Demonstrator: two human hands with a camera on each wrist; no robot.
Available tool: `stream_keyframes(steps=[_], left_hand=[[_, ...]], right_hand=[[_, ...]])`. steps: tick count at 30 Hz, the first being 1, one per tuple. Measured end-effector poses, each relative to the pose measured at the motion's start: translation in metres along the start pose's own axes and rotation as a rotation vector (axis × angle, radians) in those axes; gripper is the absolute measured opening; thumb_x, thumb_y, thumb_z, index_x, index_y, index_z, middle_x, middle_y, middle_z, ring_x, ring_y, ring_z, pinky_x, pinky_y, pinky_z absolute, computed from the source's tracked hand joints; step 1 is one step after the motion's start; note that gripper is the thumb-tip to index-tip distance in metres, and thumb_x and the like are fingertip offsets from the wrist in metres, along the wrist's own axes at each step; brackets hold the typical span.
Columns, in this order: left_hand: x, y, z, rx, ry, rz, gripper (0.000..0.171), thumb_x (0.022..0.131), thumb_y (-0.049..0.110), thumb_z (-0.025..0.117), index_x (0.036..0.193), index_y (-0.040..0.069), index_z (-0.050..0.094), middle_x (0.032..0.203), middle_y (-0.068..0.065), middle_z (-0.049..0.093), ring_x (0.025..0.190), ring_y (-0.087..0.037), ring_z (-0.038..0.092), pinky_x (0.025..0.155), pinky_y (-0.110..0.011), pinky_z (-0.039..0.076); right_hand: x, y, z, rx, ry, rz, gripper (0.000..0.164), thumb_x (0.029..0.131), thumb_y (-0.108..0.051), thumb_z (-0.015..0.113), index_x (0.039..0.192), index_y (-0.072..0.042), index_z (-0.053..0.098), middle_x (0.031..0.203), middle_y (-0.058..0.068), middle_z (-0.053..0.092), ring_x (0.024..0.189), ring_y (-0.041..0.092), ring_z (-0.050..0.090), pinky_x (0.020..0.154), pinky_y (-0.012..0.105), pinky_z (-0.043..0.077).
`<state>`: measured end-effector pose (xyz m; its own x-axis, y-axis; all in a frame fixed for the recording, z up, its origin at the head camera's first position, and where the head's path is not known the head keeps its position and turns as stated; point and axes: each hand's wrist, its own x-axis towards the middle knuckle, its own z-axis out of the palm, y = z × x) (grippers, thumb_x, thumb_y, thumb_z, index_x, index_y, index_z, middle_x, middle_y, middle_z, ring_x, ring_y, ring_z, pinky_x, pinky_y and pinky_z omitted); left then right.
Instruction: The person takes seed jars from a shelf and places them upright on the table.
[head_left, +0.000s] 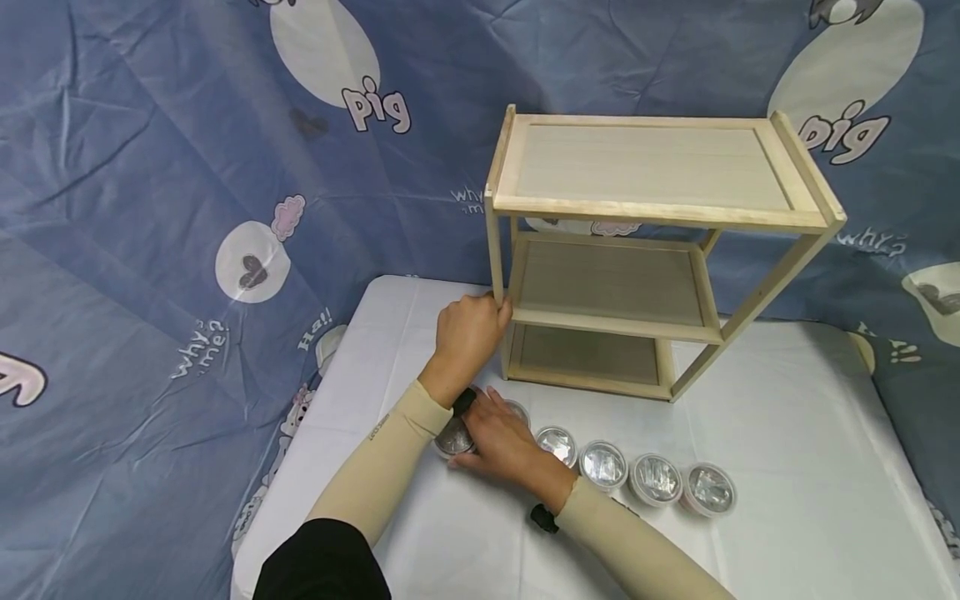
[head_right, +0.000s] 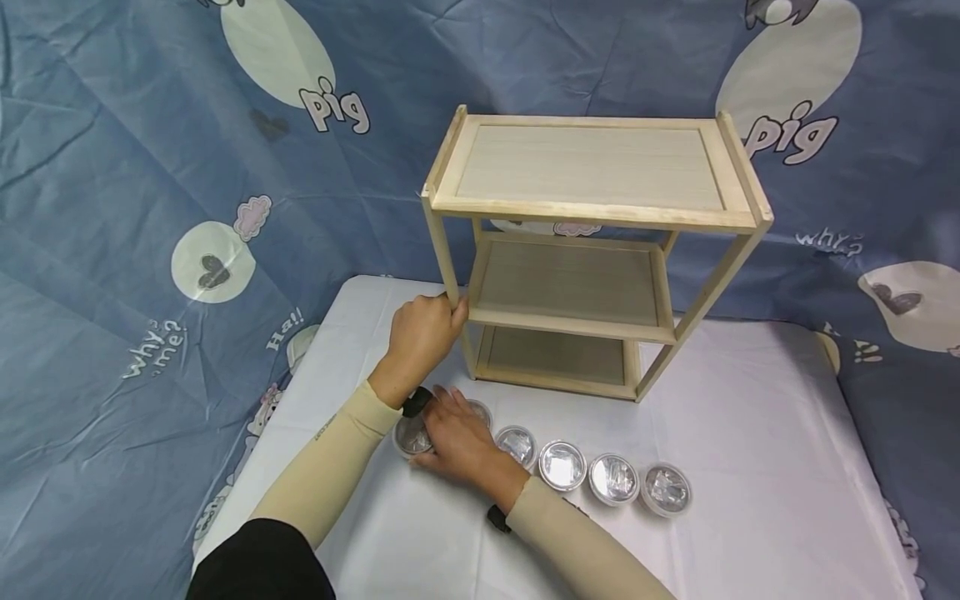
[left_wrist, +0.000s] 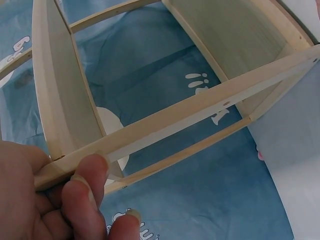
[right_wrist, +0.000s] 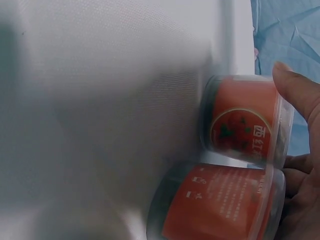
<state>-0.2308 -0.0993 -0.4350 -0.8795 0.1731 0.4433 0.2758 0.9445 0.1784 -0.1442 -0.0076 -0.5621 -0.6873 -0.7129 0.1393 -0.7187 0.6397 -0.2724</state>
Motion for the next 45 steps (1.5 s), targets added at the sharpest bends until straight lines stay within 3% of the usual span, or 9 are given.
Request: stream_keyframes(steps=[13,31,40,45], left_hand=[[-0.001,0.000,-0.001,-0.012,-0.011,-0.008,0.049,0.100,0.034,0.048,0.056,0.013,0.055,0.050,-0.007,0.054,0.042,-0.026,0.055,0.037,-0.041,0.041],[-0.001,0.001,-0.001,-0.014,-0.013,0.001,0.051,0.100,0.034,0.048,0.053,0.014,0.051,0.047,-0.004,0.049,0.041,-0.025,0.053,0.036,-0.040,0.039],[-0.001,0.001,-0.002,-0.004,-0.024,-0.002,0.052,0.101,0.034,0.047,0.053,0.015,0.050,0.047,-0.003,0.048,0.041,-0.025,0.053,0.037,-0.040,0.040],[0.000,0.001,-0.001,-0.010,-0.031,-0.005,0.051,0.101,0.034,0.046,0.054,0.015,0.050,0.047,-0.002,0.048,0.040,-0.024,0.052,0.037,-0.040,0.040]], right_hand=[[0.001,-0.005,0.003,-0.036,0.058,0.017,0.087,0.075,-0.061,0.072,0.135,-0.003,0.048,0.131,0.008,0.055,0.125,0.021,0.046,0.103,0.037,0.033],[0.002,-0.012,-0.001,0.036,0.008,0.105,0.089,0.075,-0.056,0.076,0.141,-0.005,0.044,0.136,0.007,0.052,0.128,0.018,0.042,0.087,0.040,0.044],[0.003,-0.012,-0.001,0.060,-0.001,0.116,0.091,0.076,-0.053,0.077,0.143,-0.004,0.040,0.140,0.009,0.049,0.131,0.019,0.040,0.088,0.041,0.048],[0.003,-0.010,-0.002,0.051,0.003,0.086,0.092,0.076,-0.053,0.077,0.143,-0.003,0.040,0.138,0.010,0.050,0.132,0.021,0.040,0.098,0.038,0.042]])
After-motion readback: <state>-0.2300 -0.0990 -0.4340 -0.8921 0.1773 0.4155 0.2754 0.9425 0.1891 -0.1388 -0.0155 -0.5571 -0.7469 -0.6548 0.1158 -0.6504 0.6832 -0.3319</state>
